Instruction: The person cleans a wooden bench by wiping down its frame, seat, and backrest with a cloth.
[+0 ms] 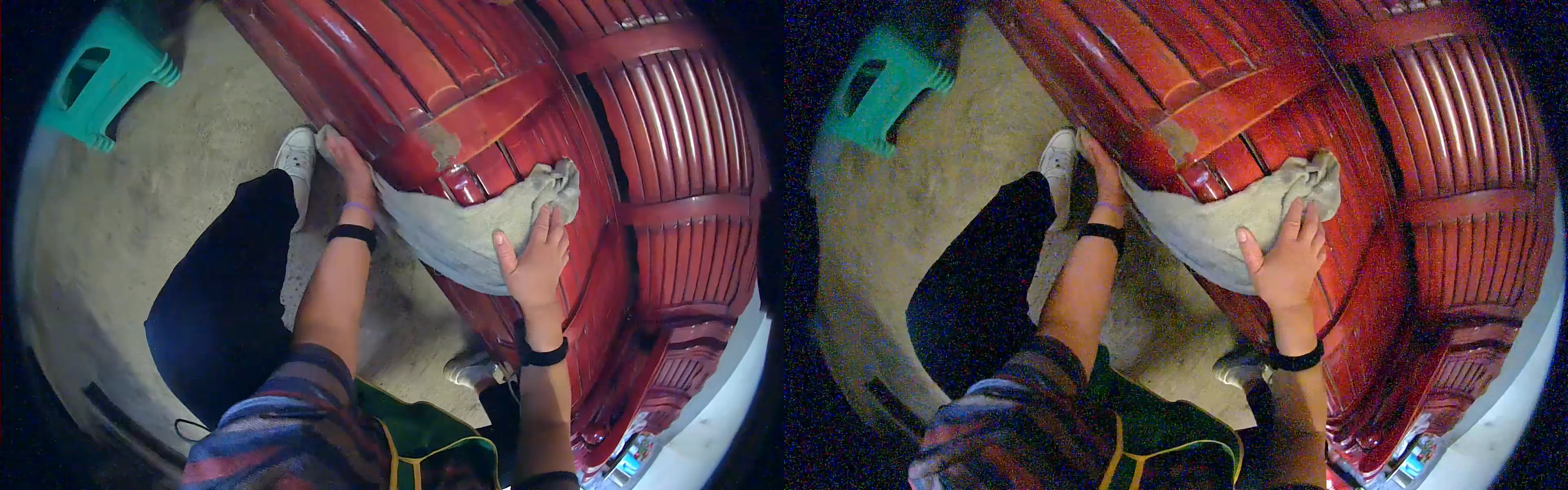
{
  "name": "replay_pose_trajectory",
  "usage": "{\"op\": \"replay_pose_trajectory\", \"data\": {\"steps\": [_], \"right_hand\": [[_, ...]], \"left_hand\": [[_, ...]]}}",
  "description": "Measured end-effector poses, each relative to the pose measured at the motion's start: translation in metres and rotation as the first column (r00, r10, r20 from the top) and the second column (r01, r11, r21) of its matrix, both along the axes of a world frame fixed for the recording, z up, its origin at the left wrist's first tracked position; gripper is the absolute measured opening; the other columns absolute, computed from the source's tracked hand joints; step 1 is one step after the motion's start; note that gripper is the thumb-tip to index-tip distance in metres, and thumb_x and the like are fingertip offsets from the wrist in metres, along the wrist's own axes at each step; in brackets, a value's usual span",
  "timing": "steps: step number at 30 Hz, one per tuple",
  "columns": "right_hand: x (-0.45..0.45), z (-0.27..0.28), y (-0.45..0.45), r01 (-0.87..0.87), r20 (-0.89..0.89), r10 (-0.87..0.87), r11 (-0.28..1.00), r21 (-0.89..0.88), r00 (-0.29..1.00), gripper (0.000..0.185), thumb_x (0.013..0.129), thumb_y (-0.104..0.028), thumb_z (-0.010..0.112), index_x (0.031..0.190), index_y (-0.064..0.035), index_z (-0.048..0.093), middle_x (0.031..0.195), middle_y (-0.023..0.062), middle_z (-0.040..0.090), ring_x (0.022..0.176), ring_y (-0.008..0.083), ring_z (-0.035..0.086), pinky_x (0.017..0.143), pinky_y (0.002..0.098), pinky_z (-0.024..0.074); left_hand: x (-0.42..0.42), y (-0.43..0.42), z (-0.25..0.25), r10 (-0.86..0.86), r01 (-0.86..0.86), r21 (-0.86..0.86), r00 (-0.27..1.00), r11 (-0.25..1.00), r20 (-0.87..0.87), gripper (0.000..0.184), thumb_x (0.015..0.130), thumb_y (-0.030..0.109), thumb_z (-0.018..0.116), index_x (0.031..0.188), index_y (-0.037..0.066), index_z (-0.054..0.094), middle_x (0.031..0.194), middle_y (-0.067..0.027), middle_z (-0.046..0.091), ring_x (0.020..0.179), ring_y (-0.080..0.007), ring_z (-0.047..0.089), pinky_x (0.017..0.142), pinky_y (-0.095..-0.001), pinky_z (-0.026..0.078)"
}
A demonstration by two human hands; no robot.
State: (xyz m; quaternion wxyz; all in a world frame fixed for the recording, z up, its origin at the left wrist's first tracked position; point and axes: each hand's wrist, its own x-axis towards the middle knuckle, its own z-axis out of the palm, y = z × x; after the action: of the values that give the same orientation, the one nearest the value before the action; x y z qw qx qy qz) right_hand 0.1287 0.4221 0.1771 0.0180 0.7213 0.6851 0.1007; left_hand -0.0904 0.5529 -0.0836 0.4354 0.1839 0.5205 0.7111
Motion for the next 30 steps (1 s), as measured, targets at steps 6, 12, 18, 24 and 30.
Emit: {"op": "replay_pose_trajectory", "data": {"steps": [6, 12, 18, 24, 30], "right_hand": [[0.006, -0.002, 0.025, -0.008, -0.112, 0.017, 0.997, 0.075, 0.994, 0.092, 0.079, -0.059, 0.063, 0.144, -0.0022, 0.031, 0.134, 0.0258, 0.042, 0.120, 0.0450, 0.041, 0.097, 0.0569, 0.0355], [0.019, -0.004, 0.041, -0.031, -0.139, 0.051, 0.989, 0.143, 0.989, 0.080, 0.083, -0.045, 0.066, 0.143, -0.0010, 0.036, 0.119, 0.0246, 0.049, 0.105, 0.0401, 0.047, 0.093, 0.0468, 0.0384], [0.029, -0.013, 0.041, -0.091, -0.081, 0.104, 0.985, 0.149, 0.991, 0.075, 0.086, -0.044, 0.063, 0.139, 0.0025, 0.039, 0.116, 0.0238, 0.049, 0.104, 0.0387, 0.047, 0.092, 0.0461, 0.0386], [0.006, -0.016, 0.042, -0.047, -0.058, 0.054, 0.993, 0.109, 0.997, 0.076, 0.089, -0.049, 0.057, 0.138, 0.0063, 0.038, 0.130, 0.0313, 0.043, 0.114, 0.0458, 0.044, 0.098, 0.0516, 0.0370], [-0.004, -0.014, 0.037, -0.065, -0.042, 0.069, 0.992, 0.104, 0.997, 0.077, 0.089, -0.051, 0.056, 0.137, 0.0062, 0.039, 0.143, 0.0333, 0.032, 0.124, 0.0507, 0.038, 0.103, 0.0555, 0.0337]], "left_hand": [[0.043, -0.050, 0.033, -0.022, 0.027, -0.161, 0.999, 0.987, 0.036, 0.073, 0.101, 0.045, 0.030, 0.150, -0.003, 0.007, 0.158, -0.0201, 0.008, 0.146, -0.0296, 0.008, 0.118, -0.0363, 0.007], [0.088, -0.100, 0.065, -0.103, 0.103, -0.402, 0.994, 0.910, 0.023, 0.071, 0.101, 0.042, 0.032, 0.150, -0.004, 0.007, 0.156, -0.0250, 0.006, 0.146, -0.0341, 0.008, 0.118, -0.0390, 0.008], [0.007, -0.010, 0.068, 0.070, -0.087, -0.119, 0.987, 0.989, -0.142, 0.063, 0.102, 0.035, 0.030, 0.148, -0.005, 0.016, 0.154, -0.0271, 0.013, 0.145, -0.0368, 0.010, 0.118, -0.0424, 0.009], [-0.025, 0.025, 0.014, 0.052, -0.031, -0.163, 0.991, 0.986, 0.126, 0.064, 0.101, 0.038, 0.031, 0.148, -0.003, 0.019, 0.155, -0.0186, 0.020, 0.143, -0.0302, 0.018, 0.116, -0.0390, 0.014], [-0.014, 0.003, 0.011, -0.038, 0.053, -0.016, 0.864, 0.998, 0.502, 0.069, 0.100, 0.047, 0.031, 0.150, 0.002, 0.018, 0.155, -0.0124, 0.023, 0.142, -0.0265, 0.021, 0.116, -0.0371, 0.017]]}}
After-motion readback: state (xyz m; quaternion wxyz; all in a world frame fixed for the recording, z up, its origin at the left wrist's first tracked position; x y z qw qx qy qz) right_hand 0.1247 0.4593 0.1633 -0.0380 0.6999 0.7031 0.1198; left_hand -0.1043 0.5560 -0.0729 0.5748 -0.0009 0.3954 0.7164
